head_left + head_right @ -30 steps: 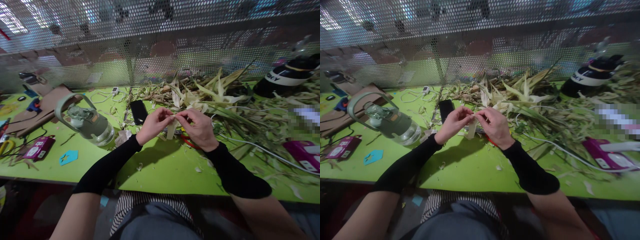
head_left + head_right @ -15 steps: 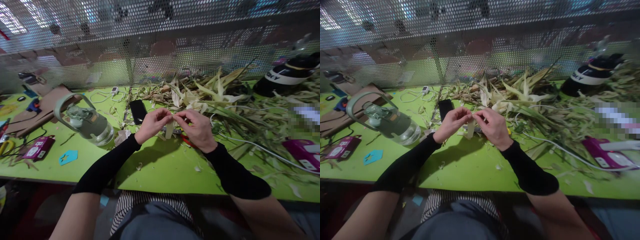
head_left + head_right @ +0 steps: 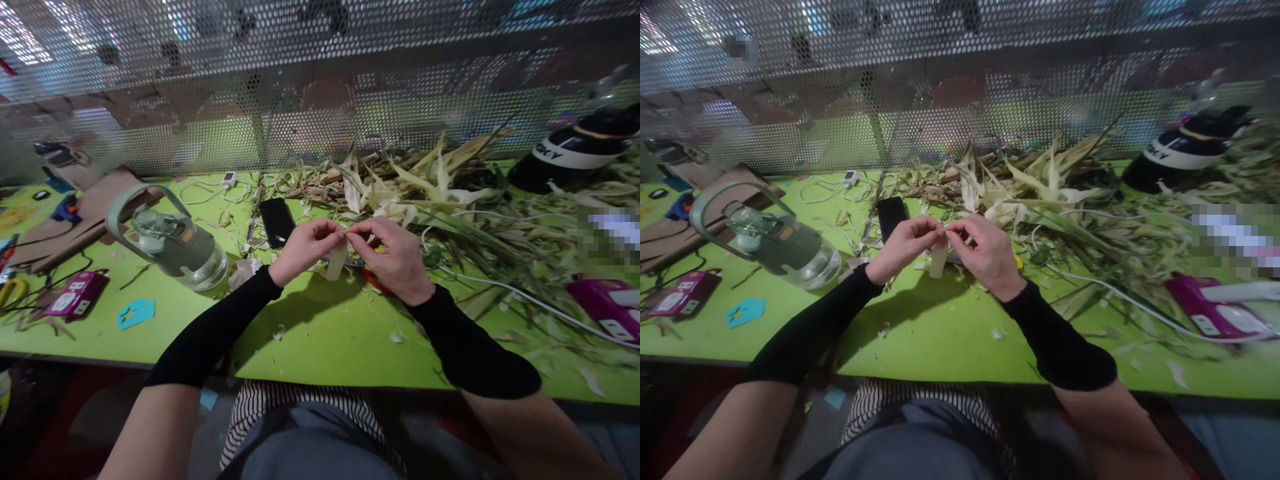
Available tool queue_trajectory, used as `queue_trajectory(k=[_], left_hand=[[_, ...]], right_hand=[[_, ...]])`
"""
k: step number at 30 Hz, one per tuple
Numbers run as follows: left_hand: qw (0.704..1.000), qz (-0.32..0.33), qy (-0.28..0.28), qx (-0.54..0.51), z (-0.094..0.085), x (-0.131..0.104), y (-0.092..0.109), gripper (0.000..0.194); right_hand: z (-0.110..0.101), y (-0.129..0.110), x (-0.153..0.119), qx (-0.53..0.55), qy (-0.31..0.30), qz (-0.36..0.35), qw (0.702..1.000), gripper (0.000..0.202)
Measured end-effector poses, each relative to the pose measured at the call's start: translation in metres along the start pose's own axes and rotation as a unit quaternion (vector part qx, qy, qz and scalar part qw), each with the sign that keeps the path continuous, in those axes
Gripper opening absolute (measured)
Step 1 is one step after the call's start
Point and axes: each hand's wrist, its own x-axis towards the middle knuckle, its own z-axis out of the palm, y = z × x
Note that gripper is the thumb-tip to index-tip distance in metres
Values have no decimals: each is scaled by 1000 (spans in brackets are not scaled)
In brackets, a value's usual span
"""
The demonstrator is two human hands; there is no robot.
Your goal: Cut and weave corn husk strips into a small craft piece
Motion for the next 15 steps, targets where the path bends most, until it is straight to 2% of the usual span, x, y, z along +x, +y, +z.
queue_trajectory(k=[4, 9, 12, 15], left_hand=[[998, -44, -15, -38, -1, -1, 4, 17], [992, -94, -25, -83, -3, -2, 11, 10], [990, -101, -31, -95, -3, -2, 13, 16], [991, -86, -33, -96, -2, -2, 13, 27]], right_hand=[[-4, 3, 1, -53, -20, -77, 995, 14], [-12, 7, 2, -100, -55, -137, 984, 18], [-13, 8, 2, -96, -53, -142, 984, 19], [-10, 8, 2, -59, -41, -108, 992, 18]])
